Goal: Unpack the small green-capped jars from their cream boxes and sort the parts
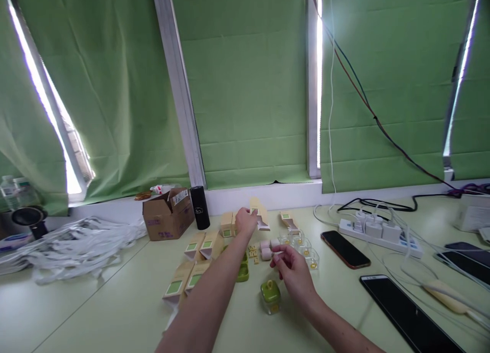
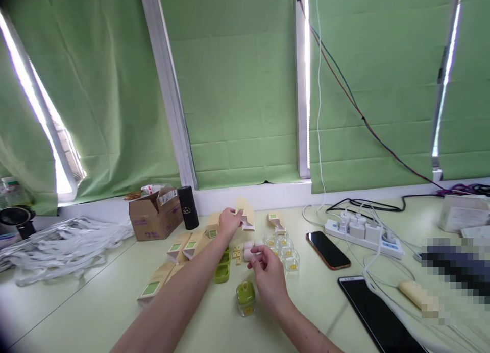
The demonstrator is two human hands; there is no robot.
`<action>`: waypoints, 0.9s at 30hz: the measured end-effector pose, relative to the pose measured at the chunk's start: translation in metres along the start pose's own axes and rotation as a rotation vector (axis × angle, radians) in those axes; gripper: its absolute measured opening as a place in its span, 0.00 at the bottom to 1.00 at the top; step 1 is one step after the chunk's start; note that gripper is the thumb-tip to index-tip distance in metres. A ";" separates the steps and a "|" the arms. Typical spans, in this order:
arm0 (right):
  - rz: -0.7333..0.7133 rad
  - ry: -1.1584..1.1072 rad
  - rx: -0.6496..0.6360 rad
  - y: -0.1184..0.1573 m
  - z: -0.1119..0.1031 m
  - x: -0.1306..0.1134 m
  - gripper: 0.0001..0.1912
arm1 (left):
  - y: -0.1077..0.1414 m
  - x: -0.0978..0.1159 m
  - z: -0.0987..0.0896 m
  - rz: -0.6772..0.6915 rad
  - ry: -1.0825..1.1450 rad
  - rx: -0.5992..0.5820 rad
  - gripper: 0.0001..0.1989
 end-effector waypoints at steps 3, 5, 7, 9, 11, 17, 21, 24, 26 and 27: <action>0.001 -0.020 0.000 0.002 0.001 -0.002 0.21 | -0.007 -0.004 0.026 -0.034 -0.015 -0.056 0.19; 0.001 -0.021 0.000 0.003 0.001 -0.004 0.22 | -0.010 -0.008 0.041 -0.044 -0.022 -0.098 0.19; 0.006 -0.014 -0.004 0.004 0.002 -0.007 0.22 | -0.010 -0.011 0.054 -0.043 -0.029 -0.139 0.19; 0.009 -0.010 -0.004 0.005 0.002 -0.009 0.21 | -0.009 -0.014 0.063 -0.033 -0.039 -0.165 0.19; 0.007 -0.012 0.003 0.005 0.002 -0.011 0.21 | -0.008 -0.017 0.066 -0.014 -0.049 -0.166 0.19; 0.000 0.005 0.004 0.005 0.003 -0.010 0.20 | -0.007 -0.018 0.072 0.108 -0.019 -0.202 0.18; -0.008 0.031 -0.018 0.006 0.005 -0.006 0.19 | -0.010 -0.014 0.088 0.168 0.017 -0.284 0.18; -0.008 0.039 -0.025 0.007 0.005 -0.005 0.19 | -0.011 -0.012 0.100 0.184 0.015 -0.329 0.19; -0.011 0.038 -0.029 0.007 0.005 -0.005 0.20 | -0.010 -0.011 0.105 0.185 0.002 -0.342 0.19; -0.013 0.036 -0.032 0.006 0.005 -0.005 0.20 | -0.010 -0.011 0.106 0.184 -0.007 -0.345 0.19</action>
Point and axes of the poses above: each hand's wrist, its own y-axis away from the middle knuckle, its own z-axis out of the palm, x = y × z, the point moved 6 cm from there along -y, towards the middle knuckle, and after that the axes turned 5 degrees about z, right-handed, at the moved point
